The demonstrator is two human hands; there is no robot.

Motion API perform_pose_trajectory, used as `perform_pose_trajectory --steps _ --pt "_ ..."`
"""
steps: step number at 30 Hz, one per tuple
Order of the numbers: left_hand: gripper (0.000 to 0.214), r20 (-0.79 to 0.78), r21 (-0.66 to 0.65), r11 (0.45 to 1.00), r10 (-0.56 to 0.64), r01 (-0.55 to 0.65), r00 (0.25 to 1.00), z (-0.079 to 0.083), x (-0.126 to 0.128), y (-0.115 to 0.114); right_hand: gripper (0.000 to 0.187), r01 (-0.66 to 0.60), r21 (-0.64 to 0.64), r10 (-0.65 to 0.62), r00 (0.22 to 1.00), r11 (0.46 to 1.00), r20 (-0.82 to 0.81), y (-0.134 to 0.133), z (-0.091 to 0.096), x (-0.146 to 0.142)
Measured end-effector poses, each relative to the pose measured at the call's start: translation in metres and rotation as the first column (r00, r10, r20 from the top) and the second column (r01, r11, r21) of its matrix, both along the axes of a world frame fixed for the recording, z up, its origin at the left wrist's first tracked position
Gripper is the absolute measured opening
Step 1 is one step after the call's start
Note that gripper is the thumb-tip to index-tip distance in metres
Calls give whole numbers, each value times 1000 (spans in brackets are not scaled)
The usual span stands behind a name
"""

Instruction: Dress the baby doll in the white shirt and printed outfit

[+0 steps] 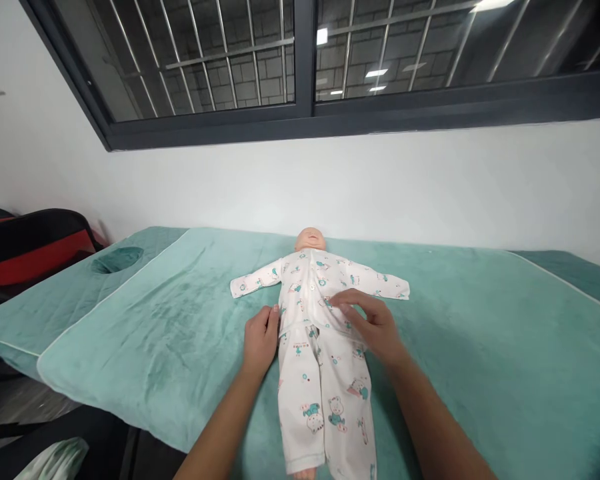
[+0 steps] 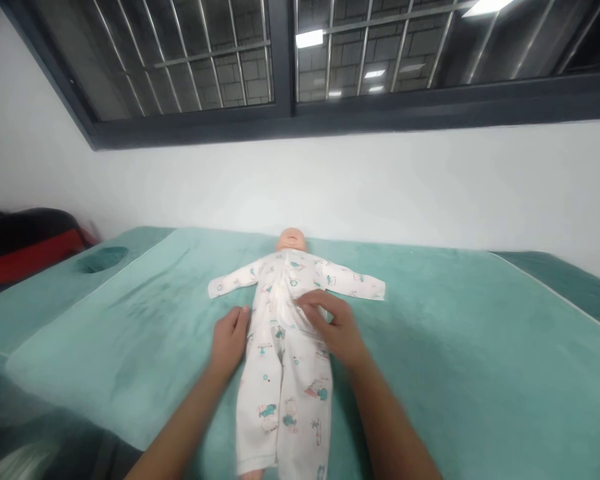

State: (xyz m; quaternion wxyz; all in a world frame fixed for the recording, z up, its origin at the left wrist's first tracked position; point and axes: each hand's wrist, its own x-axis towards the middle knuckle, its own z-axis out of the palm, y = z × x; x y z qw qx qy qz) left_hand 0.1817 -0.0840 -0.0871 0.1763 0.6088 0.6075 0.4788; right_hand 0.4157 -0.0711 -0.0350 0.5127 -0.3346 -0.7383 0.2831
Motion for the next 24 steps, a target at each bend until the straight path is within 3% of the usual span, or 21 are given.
perform_pose_trajectory --steps 1,3,5,7,12,18,21,24 --pt "43 -2 1 1000 0 0 1000 0 0 0 20 13 71 -18 997 997 69 -2 3 -5" --pt "43 -9 4 1000 4 -4 1000 0 0 0 33 -23 160 -22 960 987 278 -6 8 -15" --pt "42 -22 10 1000 10 -9 1000 0 0 1 50 -98 187 -6 872 977 489 -10 10 -25" --pt "42 -34 14 1000 12 -12 999 0 0 1 55 -126 202 -20 802 971 597 -13 10 -33" --pt "41 -36 16 1000 19 -18 999 0 1 1 48 -29 310 -160 808 950 568 -12 1 -41" --pt "41 -38 14 1000 21 -21 999 -2 1 2 41 -91 366 -109 866 926 489 -9 -9 -33" --pt "42 -51 20 999 29 -28 998 -3 2 0 39 -103 326 -62 887 940 457 -13 -8 -30" --pt "41 -75 23 999 39 -37 996 -4 0 2 39 -121 197 37 923 973 384 -17 -4 -25"
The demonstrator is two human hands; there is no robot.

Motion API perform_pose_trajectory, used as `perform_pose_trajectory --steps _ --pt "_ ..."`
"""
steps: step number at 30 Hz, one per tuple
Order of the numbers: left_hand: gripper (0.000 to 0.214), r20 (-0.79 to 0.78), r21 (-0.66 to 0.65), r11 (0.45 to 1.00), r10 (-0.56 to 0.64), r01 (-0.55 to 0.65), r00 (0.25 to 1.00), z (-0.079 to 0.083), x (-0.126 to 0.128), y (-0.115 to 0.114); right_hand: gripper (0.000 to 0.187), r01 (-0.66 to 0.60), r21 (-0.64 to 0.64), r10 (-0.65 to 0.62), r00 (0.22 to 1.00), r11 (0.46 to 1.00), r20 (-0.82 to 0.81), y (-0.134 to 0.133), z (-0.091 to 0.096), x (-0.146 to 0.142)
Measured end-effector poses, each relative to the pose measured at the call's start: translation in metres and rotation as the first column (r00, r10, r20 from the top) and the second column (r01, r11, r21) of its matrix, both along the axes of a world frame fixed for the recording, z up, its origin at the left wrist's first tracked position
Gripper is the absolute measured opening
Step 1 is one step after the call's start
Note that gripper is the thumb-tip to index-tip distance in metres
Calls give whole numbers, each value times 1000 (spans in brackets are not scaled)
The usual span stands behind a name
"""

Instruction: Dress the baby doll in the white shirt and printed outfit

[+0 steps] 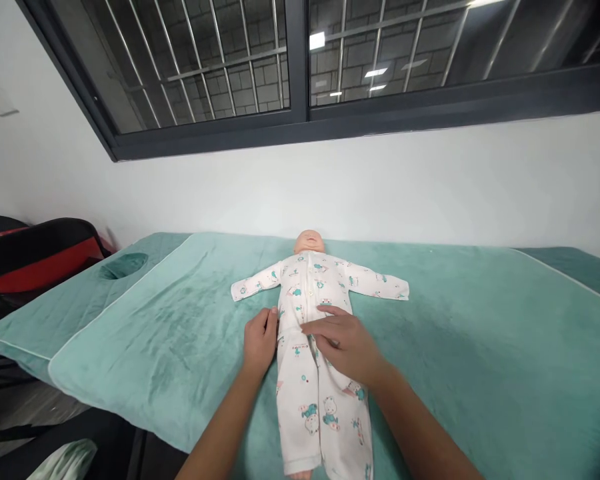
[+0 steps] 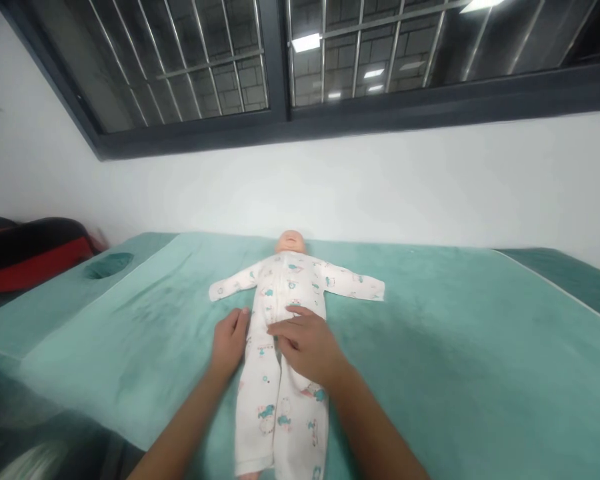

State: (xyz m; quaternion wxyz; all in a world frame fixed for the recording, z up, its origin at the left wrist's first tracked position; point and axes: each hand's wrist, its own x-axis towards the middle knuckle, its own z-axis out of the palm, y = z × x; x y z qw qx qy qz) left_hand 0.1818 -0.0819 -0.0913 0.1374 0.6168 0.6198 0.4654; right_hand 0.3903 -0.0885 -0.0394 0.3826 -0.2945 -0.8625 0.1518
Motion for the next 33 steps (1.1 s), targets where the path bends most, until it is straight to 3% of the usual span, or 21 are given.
perform_pose_trajectory --steps 3,5,7,11,14,15,17,19,20,23,27,30,33 --pt "27 -90 108 994 34 -24 995 -1 -13 12 32 -73 -239 36 987 968 -155 3 0 13" --pt "27 -233 190 980 103 -58 967 -2 -29 27 28 -84 -345 -23 955 935 -295 10 -4 24" --pt "47 -386 160 979 176 -123 906 -3 -49 45 31 -35 -350 -87 942 936 -325 17 -9 32" --pt "58 -523 -17 961 227 -277 821 -4 -79 74 47 19 -273 -50 993 962 -105 18 -19 36" --pt "57 -568 -81 959 179 -271 803 -3 -89 87 29 -35 -346 -20 988 938 -155 21 -23 43" --pt "56 -578 -94 961 159 -259 800 -2 -91 89 27 -4 -373 -77 977 928 -201 25 -25 49" --pt "54 -598 -105 962 140 -250 789 -1 -92 93 29 194 -387 -295 930 901 -219 42 -30 66" --pt "53 -618 -92 960 153 -264 771 -1 -92 95 35 460 -287 -505 857 840 -106 67 -37 87" --pt "53 -630 -80 958 165 -275 759 -1 -92 96 40 535 -203 -552 833 820 -32 80 -40 97" --pt "50 -681 -57 951 185 -303 708 -1 -90 96 45 571 12 -564 807 821 172 116 -45 119" --pt "39 -736 -45 934 209 -355 644 2 -86 93 42 635 70 -609 696 770 380 140 -42 126" --pt "37 -742 -34 918 243 -396 625 4 -83 91 42 694 133 -682 621 708 388 142 -42 126" --pt "38 -739 -19 898 283 -440 611 5 -81 89 43 781 126 -778 566 612 273 139 -45 133"
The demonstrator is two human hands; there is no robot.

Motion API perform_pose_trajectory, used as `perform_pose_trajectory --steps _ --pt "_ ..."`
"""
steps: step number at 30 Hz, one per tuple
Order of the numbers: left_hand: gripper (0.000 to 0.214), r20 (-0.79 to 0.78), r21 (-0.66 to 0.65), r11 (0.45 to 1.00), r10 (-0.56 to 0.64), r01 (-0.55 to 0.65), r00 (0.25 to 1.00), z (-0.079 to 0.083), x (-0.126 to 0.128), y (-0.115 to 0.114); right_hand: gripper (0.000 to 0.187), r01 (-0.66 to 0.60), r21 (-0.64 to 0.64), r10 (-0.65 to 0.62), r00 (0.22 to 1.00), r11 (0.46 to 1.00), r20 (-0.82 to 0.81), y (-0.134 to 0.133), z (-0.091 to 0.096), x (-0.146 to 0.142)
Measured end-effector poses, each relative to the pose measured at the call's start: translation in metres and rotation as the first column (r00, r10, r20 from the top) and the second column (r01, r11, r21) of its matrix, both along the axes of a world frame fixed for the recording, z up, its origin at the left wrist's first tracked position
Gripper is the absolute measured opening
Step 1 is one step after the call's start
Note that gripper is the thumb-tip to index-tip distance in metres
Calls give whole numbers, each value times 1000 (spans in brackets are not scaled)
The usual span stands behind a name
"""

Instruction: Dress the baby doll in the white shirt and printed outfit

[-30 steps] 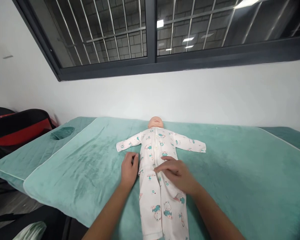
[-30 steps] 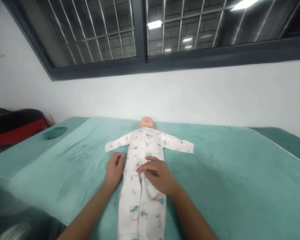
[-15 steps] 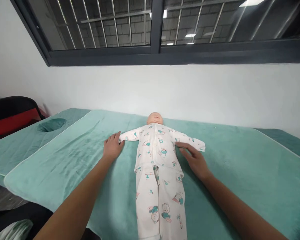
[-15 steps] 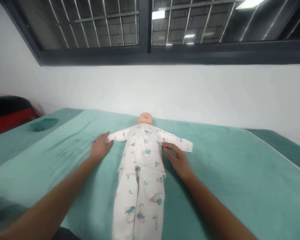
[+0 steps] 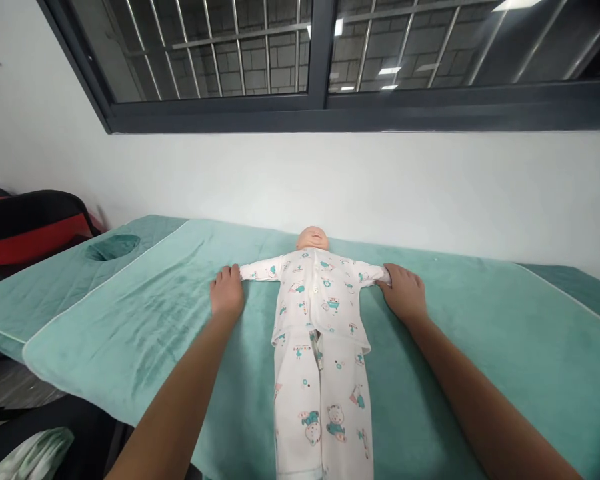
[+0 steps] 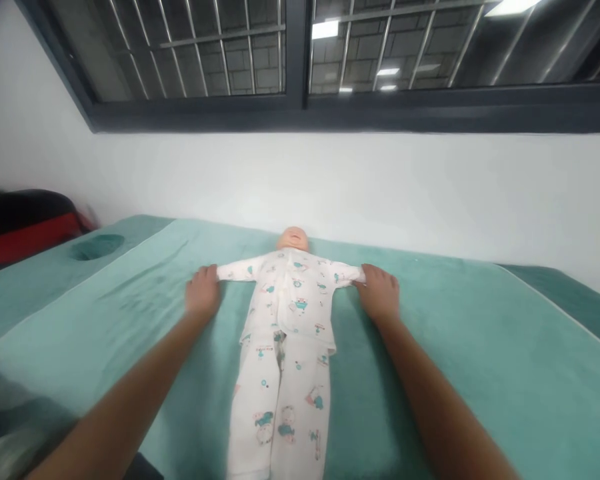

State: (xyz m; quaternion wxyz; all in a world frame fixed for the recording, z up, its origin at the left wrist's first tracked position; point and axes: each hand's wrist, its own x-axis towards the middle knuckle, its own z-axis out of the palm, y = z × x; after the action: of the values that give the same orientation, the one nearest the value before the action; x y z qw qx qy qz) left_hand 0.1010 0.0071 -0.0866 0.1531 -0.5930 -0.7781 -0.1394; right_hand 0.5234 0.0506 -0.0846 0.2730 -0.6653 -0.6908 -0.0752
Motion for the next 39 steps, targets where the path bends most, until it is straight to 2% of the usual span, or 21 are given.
perform_pose_trajectory --steps 4,12,16,22,25,27,29,31,34,39 --pt "39 2 24 998 59 -59 998 1 4 -2 39 125 -27 -128 967 992 -219 -2 -5 21" --pt "36 55 14 988 156 -157 986 0 3 0 35 279 26 -248 889 960 -384 1 -8 47" --pt "34 116 -26 980 200 -198 973 -3 -3 9 35 316 31 -280 878 948 -389 1 -8 48" --pt "29 146 -55 979 200 -194 969 -3 -6 14 42 328 29 -305 905 944 -296 -8 -3 39" --pt "30 146 -50 979 201 -196 969 -3 -5 14 52 272 106 -250 951 957 -182 -15 2 30" --pt "30 144 -44 980 201 -196 969 -4 -5 15 59 146 150 -137 988 978 -69 -18 3 24" --pt "30 141 -39 980 197 -193 970 -5 -6 16 62 -25 78 21 999 997 50 -17 1 19" --pt "29 138 -35 981 192 -189 972 -6 -7 16 60 -131 -68 138 985 989 109 -14 -2 16" --pt "29 133 -24 983 185 -183 974 -6 -7 16 54 -146 -192 171 978 970 123 -9 -7 16" --pt "28 126 4 986 162 -164 979 -5 -6 8 57 -84 -205 111 986 975 125 -19 -9 14"
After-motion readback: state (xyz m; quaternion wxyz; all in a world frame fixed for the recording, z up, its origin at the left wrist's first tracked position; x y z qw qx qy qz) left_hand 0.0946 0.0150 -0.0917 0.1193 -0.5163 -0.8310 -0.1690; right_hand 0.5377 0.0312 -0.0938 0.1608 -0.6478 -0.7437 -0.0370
